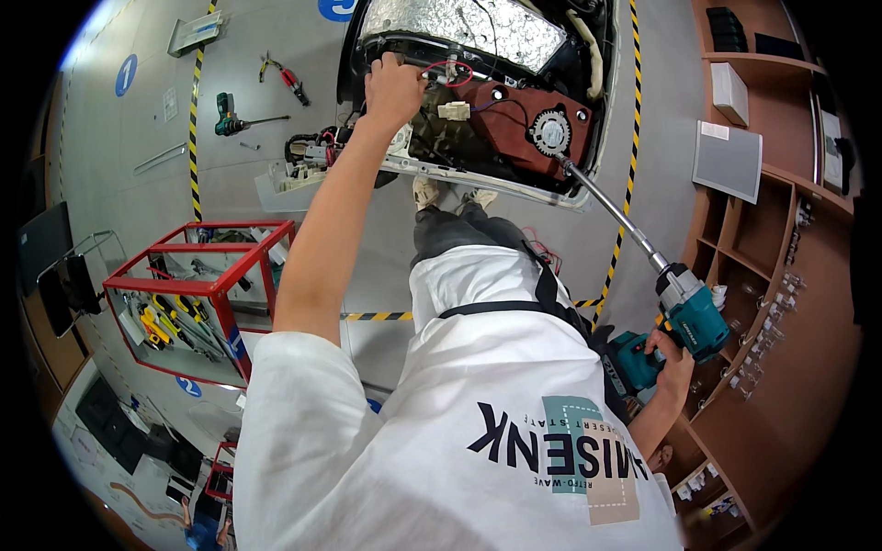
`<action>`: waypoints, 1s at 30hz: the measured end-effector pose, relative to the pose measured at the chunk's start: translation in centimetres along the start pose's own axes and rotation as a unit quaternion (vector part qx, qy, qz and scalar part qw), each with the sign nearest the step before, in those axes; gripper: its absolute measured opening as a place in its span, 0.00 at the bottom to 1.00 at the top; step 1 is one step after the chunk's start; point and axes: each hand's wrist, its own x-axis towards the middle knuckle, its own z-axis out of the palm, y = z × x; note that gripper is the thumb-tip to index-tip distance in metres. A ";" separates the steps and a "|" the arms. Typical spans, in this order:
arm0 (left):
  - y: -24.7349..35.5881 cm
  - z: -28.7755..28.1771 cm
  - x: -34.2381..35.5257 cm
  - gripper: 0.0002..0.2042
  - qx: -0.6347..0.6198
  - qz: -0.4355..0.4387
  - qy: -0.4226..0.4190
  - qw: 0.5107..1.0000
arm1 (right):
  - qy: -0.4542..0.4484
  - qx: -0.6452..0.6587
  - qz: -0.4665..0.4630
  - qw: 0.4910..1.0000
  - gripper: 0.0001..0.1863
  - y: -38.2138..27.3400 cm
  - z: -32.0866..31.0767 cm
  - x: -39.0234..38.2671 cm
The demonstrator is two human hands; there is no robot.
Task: The person uses an electric screwdriver to unscrew several fasteners from a red plastic internal component of a washing machine and then disconnects a wire by hand.
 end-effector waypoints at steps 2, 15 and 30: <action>0.2 -0.1 0.0 0.10 -0.039 -0.011 0.039 0.998 | -0.010 -0.001 -0.007 1.000 0.16 -0.1 0.2 0.0; -0.7 -1.5 2.4 0.20 -0.055 -0.092 -0.123 0.987 | -0.030 0.027 -0.022 0.999 0.15 1.2 -0.4 -0.2; -1.9 -3.5 1.7 0.15 -0.448 -0.140 -0.181 0.864 | -0.010 0.049 -0.022 0.999 0.13 1.0 0.5 -0.4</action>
